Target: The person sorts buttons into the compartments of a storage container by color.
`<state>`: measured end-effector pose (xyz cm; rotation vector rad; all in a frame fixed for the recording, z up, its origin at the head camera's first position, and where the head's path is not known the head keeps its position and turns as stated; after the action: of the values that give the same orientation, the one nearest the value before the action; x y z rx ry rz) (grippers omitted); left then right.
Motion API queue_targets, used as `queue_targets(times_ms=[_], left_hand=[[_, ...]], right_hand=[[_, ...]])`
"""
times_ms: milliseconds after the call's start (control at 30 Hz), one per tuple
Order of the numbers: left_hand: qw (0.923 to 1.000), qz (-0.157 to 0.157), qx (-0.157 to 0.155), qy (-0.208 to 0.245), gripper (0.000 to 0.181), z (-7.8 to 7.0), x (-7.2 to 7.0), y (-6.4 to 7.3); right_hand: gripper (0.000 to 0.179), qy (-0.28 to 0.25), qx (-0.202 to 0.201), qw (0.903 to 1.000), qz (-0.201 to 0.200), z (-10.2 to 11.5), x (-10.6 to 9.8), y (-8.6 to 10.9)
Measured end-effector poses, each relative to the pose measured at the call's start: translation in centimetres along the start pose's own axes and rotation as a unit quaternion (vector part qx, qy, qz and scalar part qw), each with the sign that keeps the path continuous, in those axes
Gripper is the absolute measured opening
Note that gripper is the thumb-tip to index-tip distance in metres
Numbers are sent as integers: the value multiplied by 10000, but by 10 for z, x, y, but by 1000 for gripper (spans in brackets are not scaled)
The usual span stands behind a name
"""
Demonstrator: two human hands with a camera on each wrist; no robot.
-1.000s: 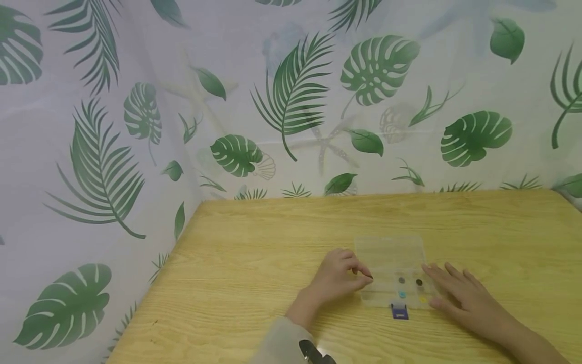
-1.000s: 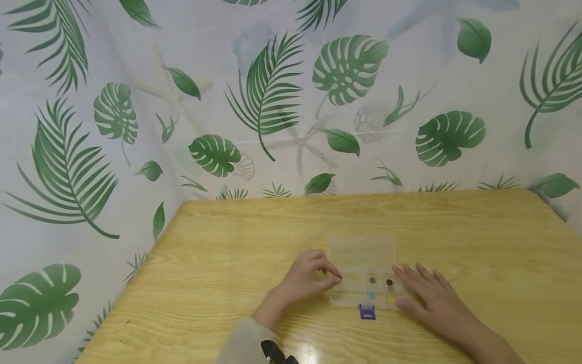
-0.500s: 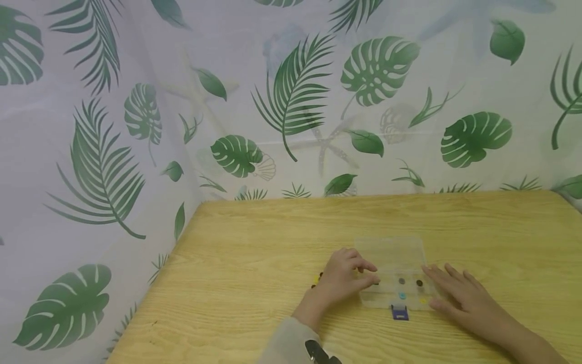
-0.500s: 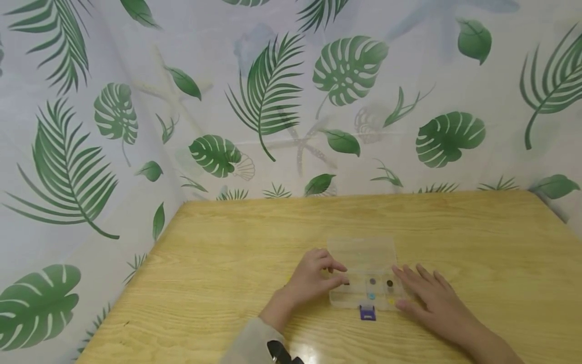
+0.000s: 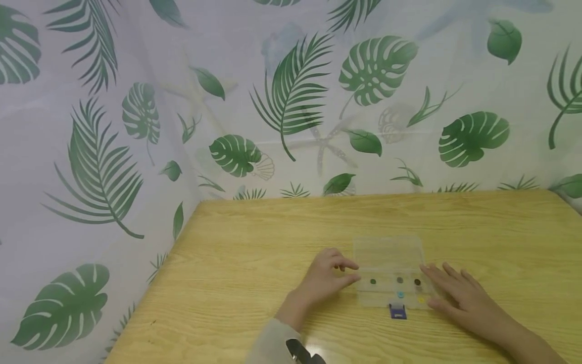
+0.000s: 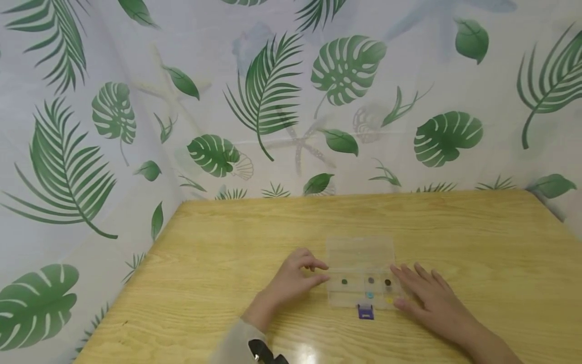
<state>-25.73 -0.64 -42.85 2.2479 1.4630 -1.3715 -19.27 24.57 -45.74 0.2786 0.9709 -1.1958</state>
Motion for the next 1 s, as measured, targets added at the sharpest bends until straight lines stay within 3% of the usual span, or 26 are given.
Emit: queue_targets(times_ms=[100,267,600,833,1000], left_hand=[[9991,-7,-262,348,17,12,-6,7],[9967,-18,-420,697,18,23,-20,17],[9908,108,-1002,904,19,50,-37,41],[9898,161,-1008,997,17,59,-44,54],[9925,241,-877,814,13,62,-47,61]], right_hand=[[63,23,21,10000,9,1,-1,0],[63,8,56,10000,46,2,-1,-1],[63,27,93,9999,75,1,-1,-1],[63,45,89,9999,73,2,-1,-1],[63,-33,91,9999,84,2,-1,-2]])
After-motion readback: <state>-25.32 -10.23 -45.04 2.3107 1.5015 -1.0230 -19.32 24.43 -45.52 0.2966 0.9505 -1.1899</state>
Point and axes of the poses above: each hand's wrist, its own y-axis away from the middle knuckle, its own x-axis out of the palm, z = x × y, the point moved 7 cm from there along -y, towards the middle knuckle, and after that the axes turned 4 degrees about -y, right-handed, at the moved point
